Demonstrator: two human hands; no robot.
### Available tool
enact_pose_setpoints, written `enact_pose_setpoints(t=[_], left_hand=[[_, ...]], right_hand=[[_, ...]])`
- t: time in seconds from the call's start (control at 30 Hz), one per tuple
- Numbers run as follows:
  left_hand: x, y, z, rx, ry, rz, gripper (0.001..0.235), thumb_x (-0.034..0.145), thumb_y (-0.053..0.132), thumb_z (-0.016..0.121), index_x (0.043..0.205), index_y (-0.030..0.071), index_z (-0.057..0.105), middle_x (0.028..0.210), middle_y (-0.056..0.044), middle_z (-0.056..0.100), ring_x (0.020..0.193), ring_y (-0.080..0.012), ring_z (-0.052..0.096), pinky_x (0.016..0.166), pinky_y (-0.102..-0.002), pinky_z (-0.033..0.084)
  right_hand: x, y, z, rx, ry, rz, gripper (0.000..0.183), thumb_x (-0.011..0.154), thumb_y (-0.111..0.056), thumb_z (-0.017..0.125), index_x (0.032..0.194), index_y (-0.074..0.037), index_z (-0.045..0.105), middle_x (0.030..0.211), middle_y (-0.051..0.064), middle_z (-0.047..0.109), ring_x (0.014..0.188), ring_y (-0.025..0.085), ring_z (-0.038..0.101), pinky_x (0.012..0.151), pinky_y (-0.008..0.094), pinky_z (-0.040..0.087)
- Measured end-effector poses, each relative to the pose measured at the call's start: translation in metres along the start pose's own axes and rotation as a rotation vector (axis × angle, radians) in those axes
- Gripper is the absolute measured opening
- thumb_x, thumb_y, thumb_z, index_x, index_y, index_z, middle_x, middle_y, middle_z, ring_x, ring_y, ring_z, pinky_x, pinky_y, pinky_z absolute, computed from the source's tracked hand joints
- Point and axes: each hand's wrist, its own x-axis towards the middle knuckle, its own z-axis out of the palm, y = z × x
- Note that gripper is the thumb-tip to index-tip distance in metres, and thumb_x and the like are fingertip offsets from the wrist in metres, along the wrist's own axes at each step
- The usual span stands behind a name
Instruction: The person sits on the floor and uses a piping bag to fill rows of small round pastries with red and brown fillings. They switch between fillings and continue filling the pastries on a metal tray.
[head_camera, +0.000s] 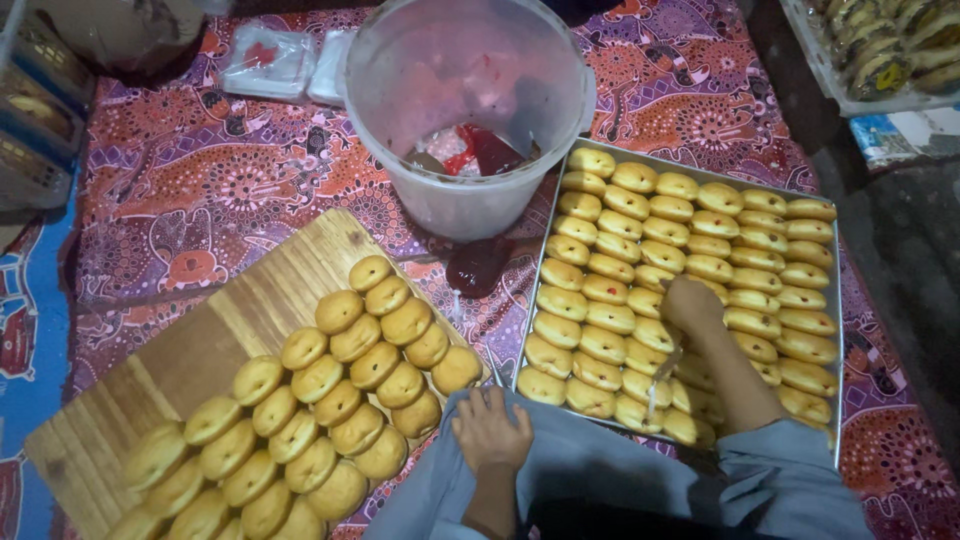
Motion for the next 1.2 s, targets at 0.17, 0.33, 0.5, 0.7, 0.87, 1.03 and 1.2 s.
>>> enact_pose_setpoints(t=[0.17,0.33,0.5,0.7,0.87,1.03,1.2], left_hand=[[0.000,-0.001,0.001,-0.010,0.022,0.008,0.047,0.085,0.044,0.057,0.120,0.013,0.063,0.124,-0.011,0.055,0.115,-0.0307,0.048,0.092,-0.049,0.039],[0.001,-0.001,0.000,-0.027,0.035,0.008,0.046,0.083,0.043,0.059,0.119,0.013,0.064,0.125,-0.010,0.056,0.114,-0.0311,0.049,0.092,-0.049,0.039],[0.000,-0.001,0.002,-0.029,0.049,0.016,0.042,0.084,0.042,0.059,0.115,0.013,0.065,0.123,-0.010,0.057,0.113,-0.0315,0.050,0.091,-0.049,0.039],[0.000,-0.002,0.004,-0.021,0.089,0.039,0.044,0.082,0.042,0.061,0.115,0.012,0.065,0.119,-0.012,0.057,0.110,-0.0323,0.050,0.088,-0.050,0.040],[-0.001,-0.002,0.006,-0.021,0.082,0.024,0.043,0.083,0.042,0.060,0.115,0.013,0.064,0.121,-0.011,0.056,0.112,-0.0312,0.050,0.090,-0.050,0.040],[0.001,-0.001,0.005,-0.006,0.071,0.019,0.045,0.083,0.043,0.059,0.116,0.013,0.064,0.122,-0.010,0.056,0.112,-0.0310,0.049,0.090,-0.050,0.039],[0.001,-0.001,0.003,0.008,0.016,0.003,0.044,0.085,0.043,0.058,0.117,0.014,0.064,0.123,-0.010,0.056,0.113,-0.0304,0.049,0.091,-0.049,0.039]], right_hand=[[-0.009,-0.009,-0.006,-0.016,0.057,-0.023,0.043,0.101,-0.038,0.046,0.115,-0.009,0.075,0.115,0.024,0.072,0.108,0.043,0.069,0.095,0.053,0.054],[0.005,0.006,0.021,0.129,0.165,0.036,0.052,0.103,-0.043,0.044,0.103,-0.004,0.078,0.106,0.029,0.072,0.100,0.047,0.070,0.094,0.055,0.053],[0.024,0.024,0.044,0.265,0.303,-0.012,0.048,0.100,-0.045,0.054,0.099,-0.005,0.079,0.096,0.028,0.072,0.093,0.045,0.070,0.091,0.052,0.055],[0.032,0.034,0.039,0.342,0.407,-0.226,0.021,0.093,-0.022,0.068,0.093,-0.003,0.077,0.088,0.025,0.073,0.079,0.040,0.072,0.080,0.048,0.057],[0.021,0.028,0.032,0.142,0.486,-0.324,0.010,0.083,-0.010,0.069,0.088,-0.003,0.074,0.087,0.022,0.072,0.079,0.040,0.071,0.078,0.048,0.058],[0.013,0.019,0.025,0.070,0.544,-0.313,0.012,0.090,-0.017,0.067,0.091,-0.007,0.075,0.090,0.021,0.073,0.080,0.040,0.071,0.076,0.050,0.058],[0.012,0.018,0.027,0.014,0.487,-0.226,0.018,0.093,-0.026,0.067,0.096,-0.010,0.077,0.089,0.019,0.074,0.079,0.039,0.072,0.075,0.052,0.057]])
